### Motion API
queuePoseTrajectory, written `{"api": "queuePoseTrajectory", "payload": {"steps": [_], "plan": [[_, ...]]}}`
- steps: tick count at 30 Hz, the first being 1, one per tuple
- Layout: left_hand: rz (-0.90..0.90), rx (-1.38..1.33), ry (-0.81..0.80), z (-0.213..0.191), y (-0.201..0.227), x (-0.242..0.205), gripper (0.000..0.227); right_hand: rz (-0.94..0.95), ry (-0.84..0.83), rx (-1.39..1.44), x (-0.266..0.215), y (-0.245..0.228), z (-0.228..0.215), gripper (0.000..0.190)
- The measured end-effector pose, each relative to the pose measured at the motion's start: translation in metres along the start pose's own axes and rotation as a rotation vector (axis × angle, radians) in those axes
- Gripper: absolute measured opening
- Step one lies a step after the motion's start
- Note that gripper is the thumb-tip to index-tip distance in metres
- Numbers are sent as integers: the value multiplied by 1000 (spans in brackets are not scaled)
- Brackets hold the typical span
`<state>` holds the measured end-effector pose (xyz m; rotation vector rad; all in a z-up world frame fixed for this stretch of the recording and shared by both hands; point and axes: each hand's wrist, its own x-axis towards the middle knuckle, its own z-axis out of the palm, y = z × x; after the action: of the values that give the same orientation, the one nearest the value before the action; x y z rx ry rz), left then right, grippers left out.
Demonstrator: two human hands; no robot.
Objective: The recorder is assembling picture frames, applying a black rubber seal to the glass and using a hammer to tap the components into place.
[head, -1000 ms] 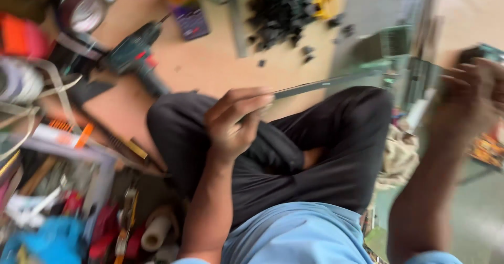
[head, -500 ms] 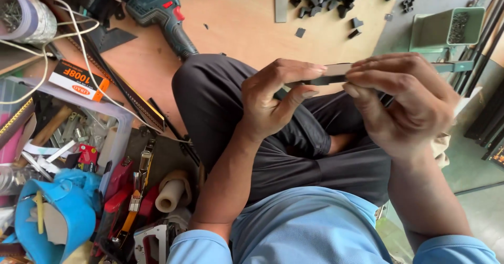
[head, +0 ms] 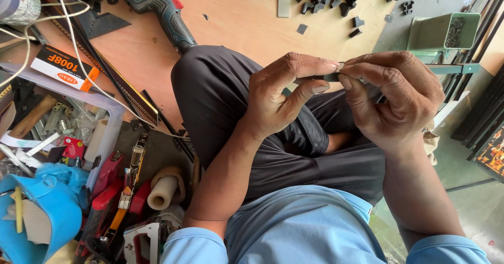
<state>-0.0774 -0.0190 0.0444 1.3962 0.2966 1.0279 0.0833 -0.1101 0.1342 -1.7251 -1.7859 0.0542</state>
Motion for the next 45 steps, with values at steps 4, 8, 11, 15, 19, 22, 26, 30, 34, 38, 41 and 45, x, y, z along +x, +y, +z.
{"api": "queuePoseTrajectory", "payload": {"steps": [4, 8, 11, 15, 19, 22, 26, 30, 34, 38, 41, 45], "plan": [[-5, 10, -1, 0, -1, -1, 19, -70, 40, -38, 8, -1, 6, 11], [48, 114, 2, 2, -1, -1, 18, -246, 152, -53, 16, 1, 12, 10], [70, 160, 15, 6, 3, 0, 20, -341, 176, -43, 15, 5, 12, 10], [8, 148, 14, 9, 13, 4, 24, -384, 121, -26, 5, 12, 8, 22], [-14, 144, 5, 12, 13, 5, 24, -388, 85, -39, 4, 10, -1, 29], [4, 148, 12, 15, 9, 5, 23, -376, 16, -94, -18, 30, -16, 34], [49, 140, 29, 17, 2, 2, 22, 212, 432, -647, -209, 193, -26, 25], [72, 130, 30, 15, 7, 7, 21, 566, 302, -350, -290, 215, -58, 12], [59, 133, 42, 17, 9, 12, 20, 671, -16, -586, -371, 220, -31, 24], [46, 143, 50, 16, 14, 13, 17, 861, -86, -458, -381, 197, -13, 26], [51, 132, 45, 18, 16, 18, 16, 845, -63, -436, -386, 204, -17, 26], [38, 169, 67, 20, 15, 19, 15, 925, -20, -437, -359, 200, -28, 28]]}}
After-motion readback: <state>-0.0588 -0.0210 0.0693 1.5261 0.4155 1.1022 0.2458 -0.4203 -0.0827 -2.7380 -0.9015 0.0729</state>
